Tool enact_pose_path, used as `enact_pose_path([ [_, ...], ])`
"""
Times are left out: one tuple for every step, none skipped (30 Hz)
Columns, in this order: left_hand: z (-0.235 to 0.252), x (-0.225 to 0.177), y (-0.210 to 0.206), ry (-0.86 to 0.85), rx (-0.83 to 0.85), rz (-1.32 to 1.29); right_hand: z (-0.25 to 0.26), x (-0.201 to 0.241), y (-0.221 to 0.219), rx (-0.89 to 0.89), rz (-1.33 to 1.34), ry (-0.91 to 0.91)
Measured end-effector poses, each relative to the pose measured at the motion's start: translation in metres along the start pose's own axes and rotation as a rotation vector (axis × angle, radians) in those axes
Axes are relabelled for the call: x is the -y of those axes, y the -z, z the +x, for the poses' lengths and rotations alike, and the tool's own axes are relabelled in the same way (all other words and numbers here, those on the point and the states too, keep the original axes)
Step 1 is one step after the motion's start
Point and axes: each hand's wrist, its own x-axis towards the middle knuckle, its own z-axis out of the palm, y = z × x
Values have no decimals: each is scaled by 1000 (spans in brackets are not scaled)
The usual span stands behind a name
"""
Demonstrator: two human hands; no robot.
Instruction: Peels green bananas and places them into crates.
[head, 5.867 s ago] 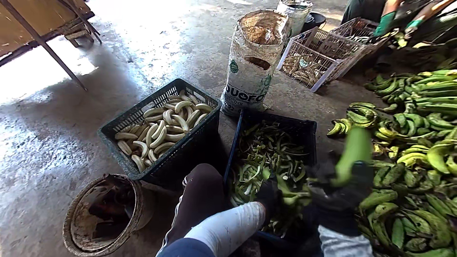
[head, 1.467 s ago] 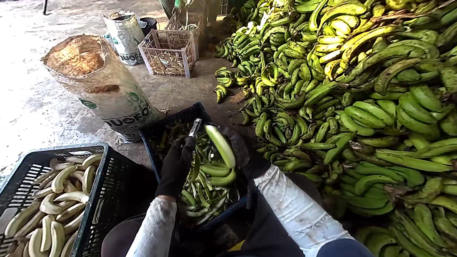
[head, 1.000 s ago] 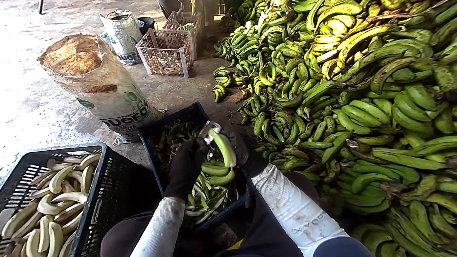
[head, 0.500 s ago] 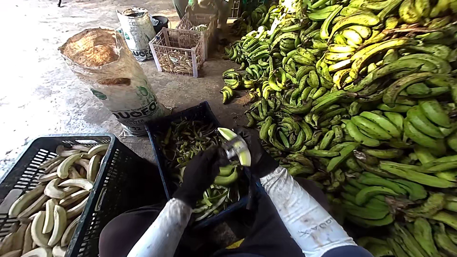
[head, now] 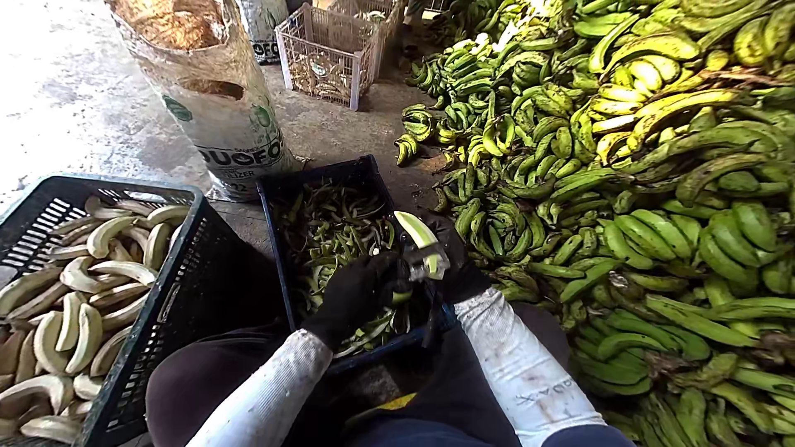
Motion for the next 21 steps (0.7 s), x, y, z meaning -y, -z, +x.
enact_pose_path([
  [5,5,4,63,-21,-10,6,-5,-1,71,-32,39],
  [9,12,8,115,-70,-34,7,-7,-4,122,-100,68],
  [11,20,14,166,-132,-78,6,-8,-8,132,-121,55],
  [8,28,19,210,-200,-136,5,-9,-12,128,-101,25],
  [5,35,25,247,-266,-193,4,-10,-12,135,-82,9],
  [1,39,30,282,-314,-224,3,-10,-11,128,-51,-12],
  [-4,41,36,324,-324,-239,1,-12,-8,118,-48,-20],
  [-8,42,41,365,-301,-223,2,-16,-3,93,-48,-30],
  [-12,43,45,417,-238,-170,6,-23,1,37,-84,-43],
  [-14,46,46,478,-125,-85,10,-33,7,-17,-146,-47],
  [-12,49,44,543,32,29,15,-46,14,-72,-230,-58],
  [-11,51,38,600,200,143,19,-62,19,-122,-270,-84],
  [-12,48,32,646,360,220,24,-78,15,-178,-281,-123],
  [-16,43,27,655,511,252,26,-92,0,-195,-303,-188],
  [-21,38,20,638,614,265,25,-104,-19,-182,-335,-257],
  [-24,34,13,612,670,262,27,-115,-43,-185,-336,-324],
  [-27,30,6,582,702,255,30,-120,-72,-170,-320,-354],
  [-29,28,0,570,716,240,32,-118,-107,-113,-276,-361],
  [-31,27,-3,566,720,219,31,-109,-144,-15,-216,-356],
  [-34,22,-2,577,715,187,30,-99,-178,113,-142,-350],
  [-40,14,4,593,710,148,30,-86,-207,275,-79,-358],
])
